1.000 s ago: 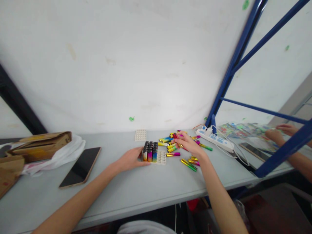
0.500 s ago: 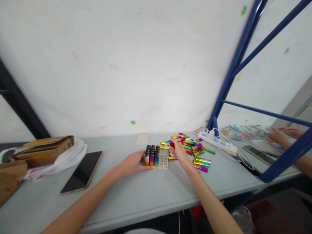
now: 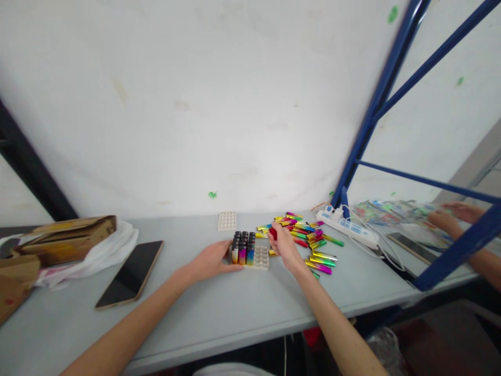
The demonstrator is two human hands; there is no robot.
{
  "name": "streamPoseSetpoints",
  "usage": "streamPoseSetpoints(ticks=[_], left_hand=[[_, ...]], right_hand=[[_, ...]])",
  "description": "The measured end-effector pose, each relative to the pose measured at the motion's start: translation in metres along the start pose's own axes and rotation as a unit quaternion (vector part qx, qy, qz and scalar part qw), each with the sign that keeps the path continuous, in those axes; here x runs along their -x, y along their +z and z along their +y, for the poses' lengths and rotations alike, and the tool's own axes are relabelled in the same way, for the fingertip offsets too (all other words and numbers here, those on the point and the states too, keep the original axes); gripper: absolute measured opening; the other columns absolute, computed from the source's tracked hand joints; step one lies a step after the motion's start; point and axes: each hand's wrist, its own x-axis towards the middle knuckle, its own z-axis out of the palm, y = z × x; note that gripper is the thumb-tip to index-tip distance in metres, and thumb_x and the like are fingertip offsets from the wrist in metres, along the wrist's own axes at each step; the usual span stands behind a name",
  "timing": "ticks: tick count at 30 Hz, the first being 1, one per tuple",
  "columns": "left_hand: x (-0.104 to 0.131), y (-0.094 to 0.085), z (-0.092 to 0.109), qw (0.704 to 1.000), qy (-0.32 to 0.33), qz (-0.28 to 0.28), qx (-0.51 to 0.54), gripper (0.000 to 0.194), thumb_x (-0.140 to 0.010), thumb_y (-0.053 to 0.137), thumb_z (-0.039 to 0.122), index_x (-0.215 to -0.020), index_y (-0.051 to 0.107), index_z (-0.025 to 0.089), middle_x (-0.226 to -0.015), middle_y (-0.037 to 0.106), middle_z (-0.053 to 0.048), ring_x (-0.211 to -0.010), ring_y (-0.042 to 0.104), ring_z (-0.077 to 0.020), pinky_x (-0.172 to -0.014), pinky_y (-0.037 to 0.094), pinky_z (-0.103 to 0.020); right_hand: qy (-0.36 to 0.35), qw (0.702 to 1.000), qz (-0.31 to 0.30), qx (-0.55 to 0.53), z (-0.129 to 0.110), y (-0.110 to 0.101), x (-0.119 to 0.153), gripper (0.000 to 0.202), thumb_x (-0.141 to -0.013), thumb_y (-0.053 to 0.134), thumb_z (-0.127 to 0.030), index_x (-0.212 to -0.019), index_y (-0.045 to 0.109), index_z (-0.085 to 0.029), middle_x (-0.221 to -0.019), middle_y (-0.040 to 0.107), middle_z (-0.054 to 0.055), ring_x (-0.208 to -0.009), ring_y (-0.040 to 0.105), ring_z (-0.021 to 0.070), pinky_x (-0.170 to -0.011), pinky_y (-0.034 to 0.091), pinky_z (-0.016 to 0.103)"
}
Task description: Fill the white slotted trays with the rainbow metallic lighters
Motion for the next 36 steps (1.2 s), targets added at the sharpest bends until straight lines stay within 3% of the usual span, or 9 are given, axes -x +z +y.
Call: streamPoseSetpoints(ticks=[4,7,13,18,21,26,32,36], left_hand=[[0.000,0.001,-0.001,1.000,-0.002,0.003,-0.004,0.054,-0.083,0.070,0.064,-0.113,0.064,0.020,-0.109,0.074,-0.011,-0.093,0.069,-0.0297,-0.082,0.052,-0.036],[0.001,0.001,-0.001,1.000,0.001,0.001,-0.008,0.053,-0.083,0.069,0.064,-0.110,0.064,0.019,-0.108,0.073,-0.011,-0.092,0.068,-0.0293,-0.080,0.052,-0.035],[0.000,0.000,0.000,1.000,0.009,0.004,-0.007,0.056,-0.084,0.069,0.065,-0.113,0.064,0.019,-0.108,0.074,-0.011,-0.092,0.068,-0.0298,-0.081,0.051,-0.036],[-0.001,0.001,-0.001,1.000,0.005,0.008,0.019,0.059,-0.082,0.070,0.066,-0.118,0.063,0.020,-0.106,0.074,-0.009,-0.091,0.069,-0.0288,-0.082,0.052,-0.036],[-0.001,0.001,-0.001,1.000,0.008,0.006,0.023,0.060,-0.082,0.070,0.066,-0.119,0.064,0.020,-0.110,0.074,-0.010,-0.093,0.069,-0.0295,-0.082,0.052,-0.036],[-0.001,0.002,-0.002,1.000,0.008,0.009,0.008,0.061,-0.082,0.070,0.066,-0.120,0.063,0.019,-0.107,0.074,-0.009,-0.091,0.069,-0.0295,-0.080,0.051,-0.036],[0.000,0.002,-0.002,1.000,0.015,0.014,0.016,0.058,-0.083,0.071,0.065,-0.120,0.063,0.020,-0.108,0.075,-0.009,-0.092,0.070,-0.0297,-0.082,0.052,-0.036],[-0.001,0.002,-0.002,1.000,0.012,0.012,0.001,0.057,-0.084,0.071,0.063,-0.119,0.063,0.020,-0.111,0.075,-0.010,-0.096,0.070,-0.0314,-0.085,0.052,-0.037]], right_hand=[[-0.018,1.000,0.014,0.007,0.004,0.000,-0.001,0.050,-0.089,0.052,-0.064,-0.061,0.042,-0.024,-0.050,0.025,-0.008,-0.043,0.017,0.0087,-0.042,0.011,0.024],[-0.009,1.000,-0.006,-0.001,0.005,-0.004,-0.004,0.056,-0.088,0.053,-0.072,-0.064,0.044,-0.023,-0.051,0.027,-0.008,-0.042,0.019,0.0080,-0.041,0.013,0.024],[-0.047,0.998,-0.045,0.008,0.007,-0.011,-0.013,0.055,-0.086,0.059,-0.074,-0.086,0.062,-0.020,-0.064,0.049,-0.004,-0.049,0.039,0.0098,-0.044,0.026,0.022],[-0.114,0.987,-0.091,0.067,0.014,-0.012,-0.011,0.040,-0.088,0.067,-0.059,-0.097,0.059,-0.022,-0.089,0.070,0.002,-0.080,0.067,0.0172,-0.067,0.050,0.027],[-0.113,0.986,-0.104,0.063,0.018,-0.012,-0.010,0.036,-0.090,0.066,-0.055,-0.102,0.052,-0.025,-0.095,0.075,0.003,-0.091,0.072,0.0211,-0.083,0.056,0.034],[-0.151,0.973,-0.038,0.169,0.023,-0.013,-0.014,0.031,-0.095,0.061,-0.052,-0.104,0.047,-0.026,-0.094,0.076,0.005,-0.086,0.074,0.0233,-0.077,0.057,0.036],[-0.192,0.929,-0.044,0.312,0.029,-0.013,-0.014,0.018,-0.101,0.053,-0.040,-0.108,0.047,-0.025,-0.087,0.073,0.003,-0.081,0.070,0.0244,-0.075,0.050,0.034],[-0.218,0.892,-0.071,0.390,0.030,-0.014,-0.012,0.012,-0.101,0.052,-0.027,-0.112,0.049,-0.023,-0.093,0.072,0.006,-0.085,0.069,0.0247,-0.077,0.048,0.034]])
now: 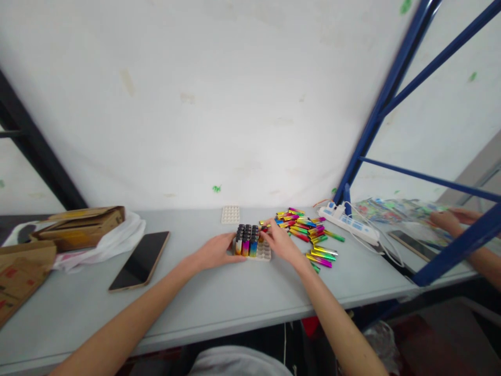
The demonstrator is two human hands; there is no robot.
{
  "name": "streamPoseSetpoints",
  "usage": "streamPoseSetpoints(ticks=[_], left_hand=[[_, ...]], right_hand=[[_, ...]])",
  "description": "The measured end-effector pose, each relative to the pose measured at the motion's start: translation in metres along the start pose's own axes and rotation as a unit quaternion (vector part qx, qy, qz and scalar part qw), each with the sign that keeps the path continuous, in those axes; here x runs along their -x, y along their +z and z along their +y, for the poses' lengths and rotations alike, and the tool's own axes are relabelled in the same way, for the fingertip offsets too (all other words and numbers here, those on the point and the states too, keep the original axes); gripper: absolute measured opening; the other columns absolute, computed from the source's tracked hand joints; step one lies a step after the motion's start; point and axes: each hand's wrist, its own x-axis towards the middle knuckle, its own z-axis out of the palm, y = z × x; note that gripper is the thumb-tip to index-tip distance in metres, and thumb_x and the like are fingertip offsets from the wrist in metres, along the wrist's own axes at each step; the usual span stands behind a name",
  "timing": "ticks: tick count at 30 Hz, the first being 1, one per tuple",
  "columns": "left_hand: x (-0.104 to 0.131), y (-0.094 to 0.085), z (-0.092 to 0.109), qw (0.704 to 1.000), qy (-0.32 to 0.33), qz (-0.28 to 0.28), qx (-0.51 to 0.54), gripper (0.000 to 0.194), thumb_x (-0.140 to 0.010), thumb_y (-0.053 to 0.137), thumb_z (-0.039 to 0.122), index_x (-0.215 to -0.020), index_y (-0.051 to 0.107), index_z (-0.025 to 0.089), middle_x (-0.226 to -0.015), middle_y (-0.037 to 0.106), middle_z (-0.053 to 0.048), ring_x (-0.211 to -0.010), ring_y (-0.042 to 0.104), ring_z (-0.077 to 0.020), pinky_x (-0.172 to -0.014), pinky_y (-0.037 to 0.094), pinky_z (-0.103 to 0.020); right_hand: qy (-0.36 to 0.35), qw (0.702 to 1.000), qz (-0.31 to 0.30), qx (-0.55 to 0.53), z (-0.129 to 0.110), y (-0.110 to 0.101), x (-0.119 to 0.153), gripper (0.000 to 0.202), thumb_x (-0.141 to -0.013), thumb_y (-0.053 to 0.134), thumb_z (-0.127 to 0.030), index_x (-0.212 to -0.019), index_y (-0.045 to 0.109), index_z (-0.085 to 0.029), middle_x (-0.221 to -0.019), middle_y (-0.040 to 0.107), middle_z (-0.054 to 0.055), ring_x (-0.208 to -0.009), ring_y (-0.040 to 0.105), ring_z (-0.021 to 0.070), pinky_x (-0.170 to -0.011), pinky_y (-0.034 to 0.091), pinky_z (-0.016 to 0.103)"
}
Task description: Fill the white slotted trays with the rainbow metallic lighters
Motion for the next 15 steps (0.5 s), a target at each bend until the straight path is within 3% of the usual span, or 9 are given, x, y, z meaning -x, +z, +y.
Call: streamPoseSetpoints(ticks=[6,12,15], left_hand=[[0.000,0.000,-0.001,1.000,0.004,0.007,0.008,0.056,-0.083,0.071,0.064,-0.116,0.064,0.020,-0.108,0.075,-0.010,-0.099,0.070,-0.0315,-0.089,0.052,-0.038],[-0.001,0.002,-0.003,1.000,-0.001,-0.001,0.002,0.056,-0.083,0.070,0.064,-0.118,0.064,0.020,-0.110,0.074,-0.009,-0.096,0.070,-0.0303,-0.085,0.052,-0.036],[-0.001,0.002,-0.003,1.000,-0.004,0.001,0.006,0.058,-0.082,0.070,0.067,-0.117,0.063,0.021,-0.106,0.074,-0.008,-0.092,0.070,-0.0290,-0.081,0.052,-0.035]], right_hand=[[-0.018,0.999,-0.044,0.016,-0.001,-0.005,-0.001,0.017,-0.097,0.059,-0.018,-0.114,0.055,-0.021,-0.104,0.074,0.009,-0.098,0.071,0.0255,-0.086,0.052,0.036],[-0.007,0.993,-0.057,-0.101,0.020,-0.023,-0.005,0.019,-0.098,0.062,-0.029,-0.113,0.067,-0.019,-0.112,0.078,0.011,-0.102,0.074,0.0242,-0.092,0.056,0.038],[0.010,0.995,-0.050,-0.084,0.031,-0.039,-0.005,0.021,-0.096,0.064,-0.030,-0.111,0.071,-0.018,-0.112,0.078,0.011,-0.101,0.074,0.0243,-0.093,0.056,0.038]])
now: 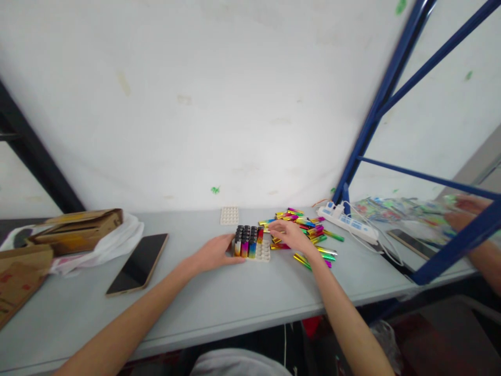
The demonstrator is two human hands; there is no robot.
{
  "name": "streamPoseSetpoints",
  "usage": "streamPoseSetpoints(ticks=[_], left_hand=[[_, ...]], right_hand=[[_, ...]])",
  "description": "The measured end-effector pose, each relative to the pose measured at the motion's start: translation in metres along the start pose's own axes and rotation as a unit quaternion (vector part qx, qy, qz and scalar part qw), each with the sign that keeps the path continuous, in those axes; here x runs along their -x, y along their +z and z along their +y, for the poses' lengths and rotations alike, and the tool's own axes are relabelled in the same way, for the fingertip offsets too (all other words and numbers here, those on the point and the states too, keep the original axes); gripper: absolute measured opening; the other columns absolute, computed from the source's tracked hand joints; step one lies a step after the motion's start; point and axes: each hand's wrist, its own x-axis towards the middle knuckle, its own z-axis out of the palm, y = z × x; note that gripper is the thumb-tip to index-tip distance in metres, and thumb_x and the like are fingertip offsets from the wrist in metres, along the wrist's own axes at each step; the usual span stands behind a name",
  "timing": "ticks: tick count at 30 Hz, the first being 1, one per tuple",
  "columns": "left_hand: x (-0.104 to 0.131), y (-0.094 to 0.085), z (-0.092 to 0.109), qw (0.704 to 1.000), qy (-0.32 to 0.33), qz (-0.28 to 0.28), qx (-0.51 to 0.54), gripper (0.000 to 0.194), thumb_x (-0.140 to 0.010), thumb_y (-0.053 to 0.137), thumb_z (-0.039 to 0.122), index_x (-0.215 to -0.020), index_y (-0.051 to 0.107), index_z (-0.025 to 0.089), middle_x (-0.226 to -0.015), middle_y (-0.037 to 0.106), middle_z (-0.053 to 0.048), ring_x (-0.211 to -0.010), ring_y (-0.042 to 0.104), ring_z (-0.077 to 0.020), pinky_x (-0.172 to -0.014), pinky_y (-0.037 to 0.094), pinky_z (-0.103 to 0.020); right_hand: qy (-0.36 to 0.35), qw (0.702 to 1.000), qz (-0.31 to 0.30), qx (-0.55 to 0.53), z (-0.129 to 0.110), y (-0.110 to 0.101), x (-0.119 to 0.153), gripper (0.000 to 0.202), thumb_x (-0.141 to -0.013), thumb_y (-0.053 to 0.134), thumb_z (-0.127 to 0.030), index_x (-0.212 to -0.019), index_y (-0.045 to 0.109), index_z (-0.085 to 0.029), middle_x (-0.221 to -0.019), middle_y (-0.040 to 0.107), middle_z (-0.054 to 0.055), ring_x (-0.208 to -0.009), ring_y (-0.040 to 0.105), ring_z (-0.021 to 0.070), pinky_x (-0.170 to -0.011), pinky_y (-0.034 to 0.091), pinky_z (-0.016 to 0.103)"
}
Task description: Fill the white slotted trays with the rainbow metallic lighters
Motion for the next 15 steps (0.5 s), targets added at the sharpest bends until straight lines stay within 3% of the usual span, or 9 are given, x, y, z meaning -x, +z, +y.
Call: streamPoseSetpoints(ticks=[5,9,12,15], left_hand=[[0.000,-0.001,0.000,1.000,-0.008,-0.002,-0.005,0.059,-0.082,0.069,0.069,-0.114,0.064,0.020,-0.105,0.074,-0.009,-0.091,0.069,-0.0285,-0.081,0.051,-0.035],[0.000,-0.001,0.000,1.000,-0.005,-0.002,-0.014,0.058,-0.082,0.069,0.068,-0.112,0.064,0.019,-0.106,0.074,-0.009,-0.092,0.069,-0.0299,-0.081,0.051,-0.036],[0.001,-0.002,0.001,1.000,-0.003,-0.002,-0.020,0.054,-0.083,0.069,0.066,-0.110,0.064,0.019,-0.108,0.073,-0.010,-0.093,0.069,-0.0303,-0.082,0.051,-0.036],[0.002,-0.003,0.002,1.000,-0.006,-0.003,-0.020,0.052,-0.083,0.069,0.065,-0.108,0.064,0.019,-0.108,0.073,-0.010,-0.091,0.069,-0.0296,-0.080,0.051,-0.036]], right_hand=[[0.007,0.988,-0.061,0.142,0.001,-0.026,0.011,0.021,-0.085,0.076,-0.027,-0.104,0.076,-0.019,-0.111,0.077,0.008,-0.102,0.070,0.0252,-0.095,0.051,0.037],[0.029,0.969,-0.104,0.222,0.003,-0.031,0.019,0.015,-0.079,0.080,-0.021,-0.094,0.079,-0.020,-0.105,0.076,0.008,-0.104,0.067,0.0275,-0.095,0.048,0.037],[0.048,0.961,-0.112,0.249,0.004,-0.030,0.020,0.010,-0.081,0.078,-0.019,-0.091,0.078,-0.018,-0.100,0.075,0.009,-0.098,0.066,0.0268,-0.088,0.047,0.035],[0.038,0.971,-0.075,0.224,0.000,-0.033,0.018,0.013,-0.085,0.075,-0.024,-0.096,0.073,-0.018,-0.098,0.074,0.008,-0.090,0.065,0.0238,-0.079,0.045,0.032]])
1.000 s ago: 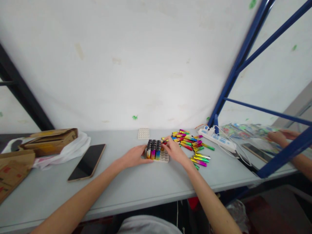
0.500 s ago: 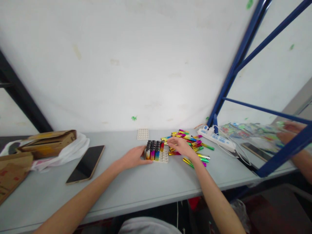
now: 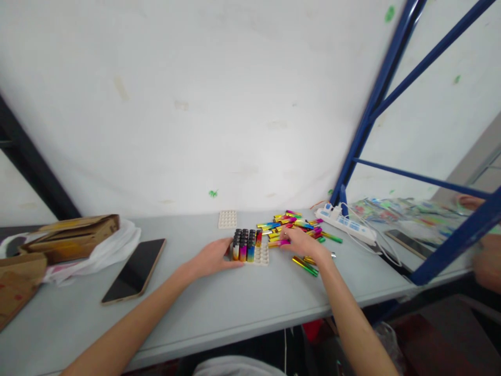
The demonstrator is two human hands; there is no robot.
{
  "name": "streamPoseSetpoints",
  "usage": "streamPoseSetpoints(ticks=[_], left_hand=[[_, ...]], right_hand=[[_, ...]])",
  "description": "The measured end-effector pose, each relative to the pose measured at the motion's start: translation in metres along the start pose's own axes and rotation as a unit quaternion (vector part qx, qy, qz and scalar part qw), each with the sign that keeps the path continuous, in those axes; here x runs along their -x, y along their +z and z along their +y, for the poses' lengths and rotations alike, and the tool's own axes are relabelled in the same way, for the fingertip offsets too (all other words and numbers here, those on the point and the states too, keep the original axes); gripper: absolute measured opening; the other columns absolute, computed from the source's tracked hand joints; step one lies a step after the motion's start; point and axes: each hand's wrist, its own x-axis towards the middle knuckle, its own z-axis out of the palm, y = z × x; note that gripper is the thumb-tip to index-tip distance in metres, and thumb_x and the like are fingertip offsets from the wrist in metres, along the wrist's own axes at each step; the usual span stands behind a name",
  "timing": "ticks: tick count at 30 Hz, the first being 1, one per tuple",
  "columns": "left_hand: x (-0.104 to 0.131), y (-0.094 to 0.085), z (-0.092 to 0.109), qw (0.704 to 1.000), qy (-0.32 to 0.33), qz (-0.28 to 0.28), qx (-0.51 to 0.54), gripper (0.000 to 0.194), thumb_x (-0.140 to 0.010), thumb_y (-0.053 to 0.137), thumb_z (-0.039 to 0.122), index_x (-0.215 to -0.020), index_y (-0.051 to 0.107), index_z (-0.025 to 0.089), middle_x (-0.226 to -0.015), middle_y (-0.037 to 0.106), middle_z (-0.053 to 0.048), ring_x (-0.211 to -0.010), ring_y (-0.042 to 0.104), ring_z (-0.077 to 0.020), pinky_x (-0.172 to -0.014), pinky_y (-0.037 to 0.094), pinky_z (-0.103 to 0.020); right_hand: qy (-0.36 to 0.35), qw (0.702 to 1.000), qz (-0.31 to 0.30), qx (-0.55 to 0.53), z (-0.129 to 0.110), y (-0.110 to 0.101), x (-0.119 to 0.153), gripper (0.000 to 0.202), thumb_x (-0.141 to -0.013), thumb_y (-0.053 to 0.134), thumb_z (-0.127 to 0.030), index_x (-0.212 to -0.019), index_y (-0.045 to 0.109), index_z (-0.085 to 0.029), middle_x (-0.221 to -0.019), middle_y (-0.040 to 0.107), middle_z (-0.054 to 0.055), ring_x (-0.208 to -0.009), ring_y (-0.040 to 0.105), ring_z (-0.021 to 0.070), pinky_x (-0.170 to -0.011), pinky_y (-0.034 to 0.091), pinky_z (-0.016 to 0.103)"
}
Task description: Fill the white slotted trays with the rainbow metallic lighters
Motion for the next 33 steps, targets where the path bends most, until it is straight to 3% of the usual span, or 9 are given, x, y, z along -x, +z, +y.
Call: streamPoseSetpoints(ticks=[5,10,12,17,21,23,26,30,33], left_hand=[[0.000,-0.001,0.002,1.000,-0.005,-0.006,-0.009,0.053,-0.084,0.068,0.066,-0.108,0.063,0.019,-0.106,0.073,-0.010,-0.091,0.068,-0.0298,-0.081,0.051,-0.037],[-0.001,-0.001,0.003,1.000,-0.012,-0.009,-0.010,0.053,-0.084,0.069,0.065,-0.110,0.063,0.019,-0.107,0.073,-0.010,-0.092,0.069,-0.0295,-0.081,0.051,-0.036],[-0.001,-0.001,0.003,1.000,-0.012,-0.009,-0.011,0.053,-0.083,0.069,0.064,-0.111,0.063,0.019,-0.107,0.073,-0.010,-0.092,0.069,-0.0295,-0.081,0.051,-0.036],[0.000,-0.001,0.002,1.000,-0.007,-0.005,0.000,0.053,-0.083,0.069,0.064,-0.112,0.064,0.020,-0.109,0.073,-0.010,-0.092,0.069,-0.0296,-0.081,0.051,-0.036],[0.000,0.001,0.000,1.000,-0.004,-0.003,0.003,0.053,-0.082,0.069,0.065,-0.110,0.064,0.020,-0.107,0.074,-0.009,-0.092,0.069,-0.0297,-0.080,0.052,-0.035],[-0.001,0.001,0.000,1.000,-0.003,-0.002,0.001,0.054,-0.082,0.069,0.066,-0.109,0.064,0.020,-0.107,0.074,-0.009,-0.093,0.069,-0.0299,-0.079,0.052,-0.035],[0.000,0.000,0.000,1.000,-0.002,-0.002,0.006,0.054,-0.082,0.069,0.066,-0.110,0.064,0.020,-0.109,0.074,-0.010,-0.094,0.070,-0.0303,-0.081,0.052,-0.035],[0.000,0.000,0.002,1.000,0.002,-0.001,0.008,0.055,-0.083,0.069,0.065,-0.113,0.064,0.019,-0.111,0.074,-0.011,-0.095,0.070,-0.0308,-0.082,0.052,-0.037],[0.000,0.000,0.002,1.000,0.007,0.004,0.010,0.054,-0.083,0.070,0.065,-0.112,0.064,0.020,-0.109,0.074,-0.010,-0.094,0.070,-0.0301,-0.082,0.052,-0.036]], right_hand=[[-0.019,0.969,0.063,-0.237,-0.013,-0.013,-0.001,0.028,-0.090,0.072,-0.043,-0.104,0.069,-0.019,-0.086,0.071,0.003,-0.071,0.061,0.0179,-0.065,0.045,0.029],[-0.003,0.858,0.141,-0.495,-0.041,-0.012,-0.006,0.036,-0.080,0.082,-0.051,-0.089,0.071,-0.018,-0.070,0.062,-0.002,-0.062,0.051,0.0128,-0.061,0.039,0.027],[0.003,0.816,0.169,-0.553,-0.052,-0.009,-0.008,0.034,-0.083,0.081,-0.051,-0.087,0.073,-0.018,-0.070,0.062,-0.001,-0.063,0.050,0.0123,-0.062,0.040,0.026],[0.023,0.737,0.180,-0.651,-0.069,-0.001,-0.011,0.037,-0.081,0.081,-0.055,-0.098,0.075,-0.023,-0.097,0.073,0.004,-0.085,0.065,0.0187,-0.074,0.051,0.030],[0.015,0.699,0.141,-0.701,-0.074,0.002,-0.012,0.041,-0.081,0.081,-0.058,-0.100,0.067,-0.024,-0.074,0.064,-0.002,-0.058,0.055,0.0125,-0.059,0.048,0.028],[0.026,0.702,0.136,-0.698,-0.075,0.006,-0.014,0.044,-0.081,0.079,-0.062,-0.098,0.062,-0.024,-0.061,0.049,-0.008,-0.046,0.036,0.0076,-0.047,0.035,0.021],[0.076,0.758,0.161,-0.628,-0.075,0.017,-0.020,0.055,-0.077,0.075,-0.074,-0.085,0.054,-0.024,-0.057,0.033,-0.011,-0.043,0.020,0.0063,-0.041,0.016,0.021],[0.095,0.857,0.216,-0.459,-0.072,0.033,-0.025,0.060,-0.082,0.060,-0.081,-0.068,0.042,-0.025,-0.053,0.033,-0.007,-0.046,0.027,0.0106,-0.042,0.020,0.026],[0.089,0.893,0.254,-0.361,-0.068,0.040,-0.025,0.057,-0.087,0.055,-0.074,-0.061,0.041,-0.025,-0.051,0.036,-0.004,-0.051,0.032,0.0134,-0.047,0.024,0.028]])
